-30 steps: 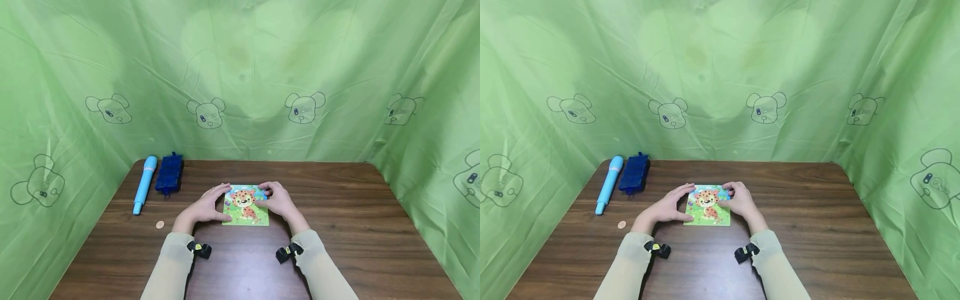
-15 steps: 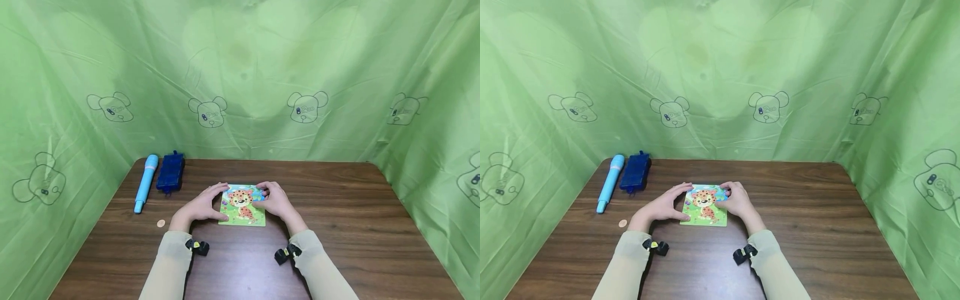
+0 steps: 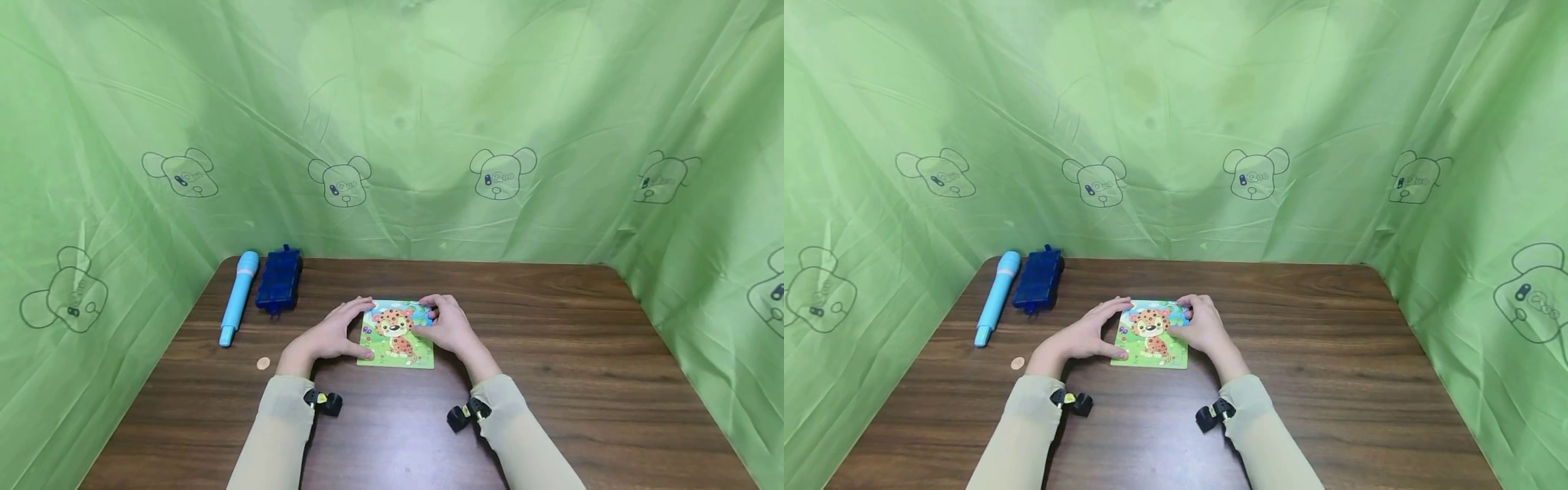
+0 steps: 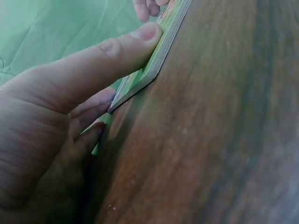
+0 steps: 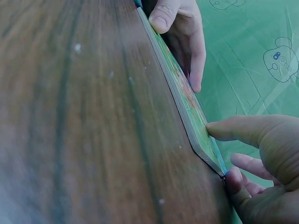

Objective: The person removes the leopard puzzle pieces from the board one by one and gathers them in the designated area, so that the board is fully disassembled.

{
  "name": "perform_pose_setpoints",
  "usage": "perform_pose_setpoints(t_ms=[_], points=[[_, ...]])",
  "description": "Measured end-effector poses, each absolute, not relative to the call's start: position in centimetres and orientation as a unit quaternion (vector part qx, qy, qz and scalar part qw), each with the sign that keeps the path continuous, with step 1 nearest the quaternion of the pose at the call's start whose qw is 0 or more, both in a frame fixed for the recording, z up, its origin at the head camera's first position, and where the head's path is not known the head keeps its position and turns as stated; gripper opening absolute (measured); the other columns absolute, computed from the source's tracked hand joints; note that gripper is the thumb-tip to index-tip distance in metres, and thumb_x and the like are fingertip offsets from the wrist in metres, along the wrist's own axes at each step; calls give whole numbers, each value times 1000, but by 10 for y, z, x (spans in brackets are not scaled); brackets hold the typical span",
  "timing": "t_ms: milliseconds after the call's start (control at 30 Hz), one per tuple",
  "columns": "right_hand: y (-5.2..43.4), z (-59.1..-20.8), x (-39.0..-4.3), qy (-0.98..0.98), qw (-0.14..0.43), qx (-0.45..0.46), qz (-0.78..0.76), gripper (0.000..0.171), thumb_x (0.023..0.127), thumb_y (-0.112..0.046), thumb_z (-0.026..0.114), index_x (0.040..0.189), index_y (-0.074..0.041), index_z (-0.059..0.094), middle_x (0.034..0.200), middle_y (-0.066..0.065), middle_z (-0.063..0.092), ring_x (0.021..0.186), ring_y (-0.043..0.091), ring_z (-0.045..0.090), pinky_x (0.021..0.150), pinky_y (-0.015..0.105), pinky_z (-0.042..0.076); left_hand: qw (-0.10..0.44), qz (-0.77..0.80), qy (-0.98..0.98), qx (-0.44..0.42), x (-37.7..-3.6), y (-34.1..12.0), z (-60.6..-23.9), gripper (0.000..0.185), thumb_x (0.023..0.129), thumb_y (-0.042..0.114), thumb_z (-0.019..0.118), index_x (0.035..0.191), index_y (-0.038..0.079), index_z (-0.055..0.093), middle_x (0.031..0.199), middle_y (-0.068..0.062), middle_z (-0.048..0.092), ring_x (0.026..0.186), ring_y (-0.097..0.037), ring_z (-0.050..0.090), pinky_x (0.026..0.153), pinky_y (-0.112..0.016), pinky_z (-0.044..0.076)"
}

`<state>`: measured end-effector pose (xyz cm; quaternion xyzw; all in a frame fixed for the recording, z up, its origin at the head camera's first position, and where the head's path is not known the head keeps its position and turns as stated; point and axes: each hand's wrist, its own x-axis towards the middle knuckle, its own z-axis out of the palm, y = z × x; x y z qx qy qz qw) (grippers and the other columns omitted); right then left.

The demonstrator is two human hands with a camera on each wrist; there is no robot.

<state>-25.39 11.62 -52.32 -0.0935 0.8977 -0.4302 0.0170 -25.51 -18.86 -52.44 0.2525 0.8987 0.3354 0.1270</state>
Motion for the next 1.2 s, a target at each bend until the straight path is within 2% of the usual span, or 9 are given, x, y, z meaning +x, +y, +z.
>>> perform_pose_setpoints(t_ms=[300,800,1200], points=[[115,-524,-255,898,19,-93,-430,55,82,-21,97,130,-8,73,122,13,61,103,24,61,91,44,51,126,337,894,269,-254,-190,-525,110,79,44,94,170,13,39,179,-5,30,168,-31,16,134,-61,7],[112,-522,-253,898,27,-86,-431,53,85,-24,95,131,-10,72,115,11,64,105,26,61,91,46,52,132,334,896,261,-257,-191,-528,109,82,45,94,170,14,39,179,-3,31,169,-30,15,134,-59,5],[111,-522,-254,896,29,-81,-435,51,88,-24,94,132,-11,73,124,13,66,110,27,63,95,49,55,135,335,896,259,-257,-190,-525,108,82,44,95,170,12,40,179,-4,30,169,-31,15,135,-58,5]])
